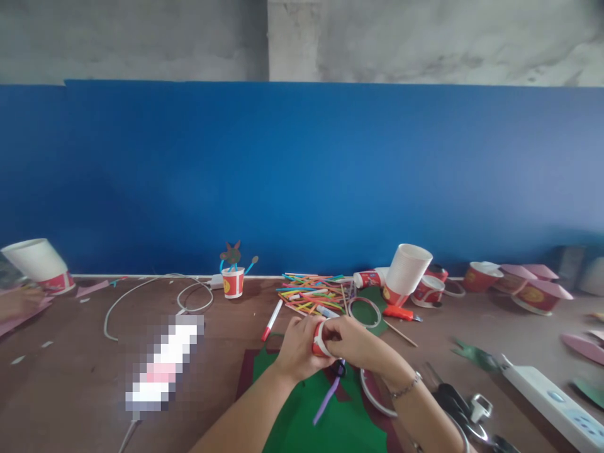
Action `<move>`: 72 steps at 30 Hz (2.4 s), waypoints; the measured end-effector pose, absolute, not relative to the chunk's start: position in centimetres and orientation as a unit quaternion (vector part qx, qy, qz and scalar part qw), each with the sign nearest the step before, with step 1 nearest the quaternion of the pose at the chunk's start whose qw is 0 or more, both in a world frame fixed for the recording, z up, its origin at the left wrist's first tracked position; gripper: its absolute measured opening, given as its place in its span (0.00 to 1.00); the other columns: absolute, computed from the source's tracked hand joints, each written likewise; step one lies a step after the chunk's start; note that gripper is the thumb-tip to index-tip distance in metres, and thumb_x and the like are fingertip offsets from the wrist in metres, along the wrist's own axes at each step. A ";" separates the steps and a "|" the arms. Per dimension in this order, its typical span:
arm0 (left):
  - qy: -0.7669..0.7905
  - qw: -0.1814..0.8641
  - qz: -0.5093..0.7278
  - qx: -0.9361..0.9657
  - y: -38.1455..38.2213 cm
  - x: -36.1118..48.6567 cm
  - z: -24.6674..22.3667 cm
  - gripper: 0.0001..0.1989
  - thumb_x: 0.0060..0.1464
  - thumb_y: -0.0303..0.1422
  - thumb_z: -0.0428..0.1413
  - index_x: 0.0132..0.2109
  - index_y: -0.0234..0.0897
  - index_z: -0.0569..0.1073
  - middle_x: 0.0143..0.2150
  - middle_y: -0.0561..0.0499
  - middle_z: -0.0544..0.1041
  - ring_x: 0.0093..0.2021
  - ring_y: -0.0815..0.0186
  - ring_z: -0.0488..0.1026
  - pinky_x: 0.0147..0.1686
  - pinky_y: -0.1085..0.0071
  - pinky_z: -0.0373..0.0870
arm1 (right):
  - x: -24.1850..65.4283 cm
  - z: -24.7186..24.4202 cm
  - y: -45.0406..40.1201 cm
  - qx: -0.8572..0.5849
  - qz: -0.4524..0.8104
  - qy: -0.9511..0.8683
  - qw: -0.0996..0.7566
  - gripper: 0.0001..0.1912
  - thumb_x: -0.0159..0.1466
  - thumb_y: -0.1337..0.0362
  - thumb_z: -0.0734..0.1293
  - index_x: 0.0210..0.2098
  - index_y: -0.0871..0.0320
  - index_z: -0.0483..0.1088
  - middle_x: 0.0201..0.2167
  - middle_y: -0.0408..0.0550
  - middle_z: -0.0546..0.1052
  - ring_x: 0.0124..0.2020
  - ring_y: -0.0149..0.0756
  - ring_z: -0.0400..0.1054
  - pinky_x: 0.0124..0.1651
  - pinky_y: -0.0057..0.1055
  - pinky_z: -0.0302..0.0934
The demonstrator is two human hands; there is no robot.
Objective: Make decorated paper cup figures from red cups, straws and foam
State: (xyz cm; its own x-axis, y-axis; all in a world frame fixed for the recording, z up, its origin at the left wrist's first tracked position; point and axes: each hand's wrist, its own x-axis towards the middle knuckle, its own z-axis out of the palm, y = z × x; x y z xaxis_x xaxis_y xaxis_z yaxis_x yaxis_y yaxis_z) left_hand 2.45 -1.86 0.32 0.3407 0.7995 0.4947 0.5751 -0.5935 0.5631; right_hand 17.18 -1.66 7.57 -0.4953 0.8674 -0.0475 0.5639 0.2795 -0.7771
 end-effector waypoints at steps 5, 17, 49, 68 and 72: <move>0.425 0.144 0.398 0.800 -1.8 2.4 0.5 0.30 0.35 0.32 0.64 0.48 0.40 0.63 0.42 0.50 0.76 0.41 0.57 0.73 0.41 0.62 0.60 | 16.6 8.3 -2.3 -0.450 0.335 -0.796 0.229 0.06 0.47 0.73 0.58 0.18 0.61 0.65 0.17 0.38 0.65 0.21 0.25 0.56 0.24 0.21 0.48; 0.424 0.128 0.416 0.794 -1.6 2.2 0.3 0.24 0.35 0.33 0.62 0.42 0.39 0.65 0.38 0.49 0.76 0.38 0.57 0.73 0.39 0.62 0.61 | 16.1 7.5 -1.9 -0.424 0.456 -0.747 0.233 0.04 0.47 0.71 0.60 0.19 0.62 0.66 0.18 0.39 0.64 0.22 0.26 0.55 0.26 0.22 0.50; 0.422 0.062 0.345 0.836 -1.8 2.1 -0.1 0.31 0.36 0.39 0.65 0.47 0.39 0.62 0.40 0.51 0.74 0.41 0.59 0.71 0.40 0.64 0.57 | 18.4 7.7 -1.0 -0.418 0.524 -0.725 0.160 0.06 0.46 0.72 0.60 0.20 0.63 0.69 0.16 0.39 0.67 0.19 0.25 0.58 0.25 0.22 0.53; 0.445 0.086 0.389 0.802 -1.7 2.0 0.3 0.23 0.38 0.32 0.61 0.44 0.40 0.64 0.39 0.51 0.75 0.40 0.58 0.72 0.39 0.63 0.58 | 16.8 7.9 -1.6 -0.431 0.414 -0.766 0.235 0.09 0.46 0.72 0.60 0.20 0.62 0.73 0.15 0.39 0.64 0.20 0.25 0.54 0.24 0.22 0.48; 0.449 0.090 0.391 0.798 -1.7 2.1 0.4 0.22 0.38 0.32 0.61 0.43 0.40 0.64 0.38 0.51 0.75 0.40 0.58 0.72 0.39 0.63 0.59 | 16.6 8.6 -2.0 -0.449 0.385 -0.772 0.232 0.10 0.47 0.73 0.60 0.20 0.62 0.74 0.16 0.39 0.66 0.20 0.25 0.55 0.24 0.22 0.49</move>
State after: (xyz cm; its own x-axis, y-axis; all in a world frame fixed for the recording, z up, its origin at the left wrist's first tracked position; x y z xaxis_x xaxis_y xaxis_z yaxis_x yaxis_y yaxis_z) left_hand 2.07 -1.69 0.38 0.2897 0.7876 0.5438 0.6472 -0.5798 0.4950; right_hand 16.60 -2.03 8.57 -0.4889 0.8722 0.0138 0.5148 0.3012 -0.8027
